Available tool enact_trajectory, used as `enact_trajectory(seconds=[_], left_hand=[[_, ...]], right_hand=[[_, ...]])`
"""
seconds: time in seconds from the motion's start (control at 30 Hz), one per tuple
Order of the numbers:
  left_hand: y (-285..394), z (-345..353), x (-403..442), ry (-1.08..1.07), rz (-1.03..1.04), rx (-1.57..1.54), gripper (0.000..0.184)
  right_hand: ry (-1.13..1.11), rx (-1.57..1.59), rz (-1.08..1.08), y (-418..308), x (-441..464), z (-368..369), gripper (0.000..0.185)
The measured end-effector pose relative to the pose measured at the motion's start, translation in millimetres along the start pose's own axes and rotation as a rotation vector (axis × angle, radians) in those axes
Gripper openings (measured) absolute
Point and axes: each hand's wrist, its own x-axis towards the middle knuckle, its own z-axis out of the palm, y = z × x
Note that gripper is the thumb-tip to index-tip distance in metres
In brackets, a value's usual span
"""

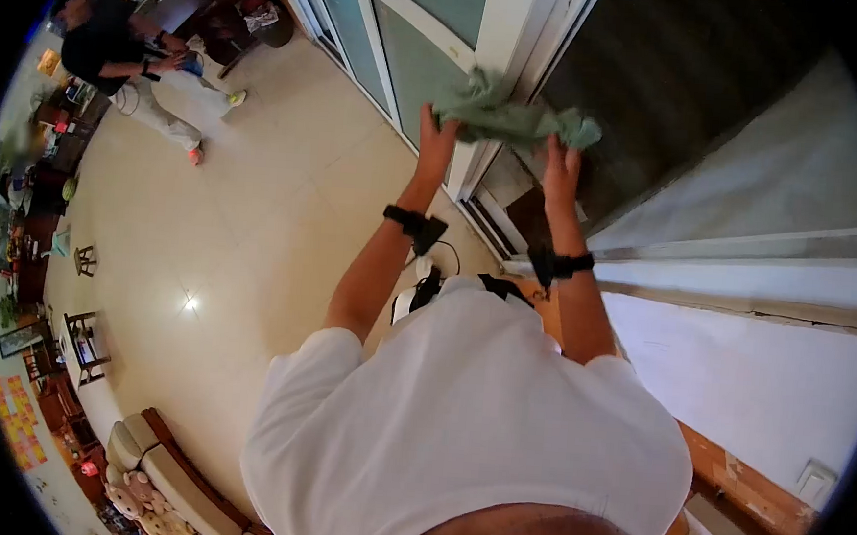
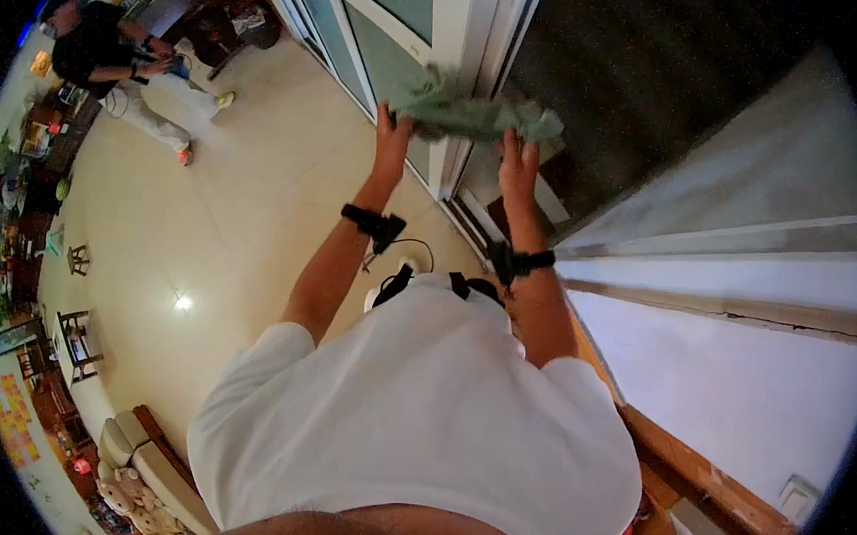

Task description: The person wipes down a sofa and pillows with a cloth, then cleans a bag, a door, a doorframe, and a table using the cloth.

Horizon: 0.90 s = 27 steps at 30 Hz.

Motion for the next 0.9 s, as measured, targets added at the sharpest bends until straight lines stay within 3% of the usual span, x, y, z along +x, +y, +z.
enact_trajectory(seconds=[0.1, 0.2, 0.23, 0.27, 0.3, 0.33, 0.4, 0.43, 0.5, 0.6, 0.67, 0.7, 0.77, 0.8, 0.87, 0.9], left_hand=[[50, 15, 42, -0.177, 0.378, 0.065, 0.044], [107, 45, 62, -0.313, 0.728, 0.064, 0.045], [119, 53, 65, -0.312, 0.722, 0.069, 0.045], [128, 61, 66, -0.333, 0.647, 0.082, 0.058], [130, 65, 65, -0.352, 0.568, 0.095, 0.071], [129, 66, 65, -0.348, 0.56, 0.099, 0.071], [128, 65, 68, -0.281, 0.896, 0.224, 0.057], [105, 64, 72, -0.28, 0.79, 0.288, 0.052], [84, 58, 70, -0.281, 0.785, 0.366, 0.054], [31, 45, 68, -0.329, 0.685, 0.461, 0.059], [-1, 36, 60, -0.385, 0.516, 0.603, 0.061], [-22, 26, 59, -0.405, 0.514, 0.612, 0.061], [-42, 16, 56, -0.46, 0.331, 0.767, 0.062], [-41, 19, 54, -0.469, 0.33, 0.771, 0.062], [-33, 30, 52, -0.244, 0.6, 0.878, 0.07], [-20, 39, 57, -0.249, 0.588, 0.884, 0.07]], right_hand=[[-0.1, 0.026, -0.152, -72, 46, 35, 0.069], [-0.029, -0.217, -0.554, -97, 98, 49, 0.081], [-0.071, -0.251, -0.691, -129, 107, 60, 0.085], [-0.071, -0.248, -0.683, -140, 113, 64, 0.085], [-0.002, -0.296, -0.695, -145, 117, 67, 0.069], [0.064, -0.343, -0.706, -145, 120, 69, 0.055], [0.04, -0.36, -0.703, -125, 128, 62, 0.064], [0.04, -0.361, -0.714, -109, 137, 55, 0.074], [0.038, -0.348, -0.72, -89, 140, 49, 0.085], [-0.029, -0.365, -0.519, -52, 128, 31, 0.081], [-0.148, -0.578, -0.216, -2, 119, 12, 0.074], [-0.129, -0.57, -0.206, 18, 113, 9, 0.074], [-0.272, -0.465, 0.037, 38, 105, 3, 0.067], [-0.265, -0.461, 0.042, 39, 105, -1, 0.067], [-0.143, -0.225, -0.206, 38, 108, -1, 0.063], [-0.073, -0.211, -0.257, 16, 114, 6, 0.061]])
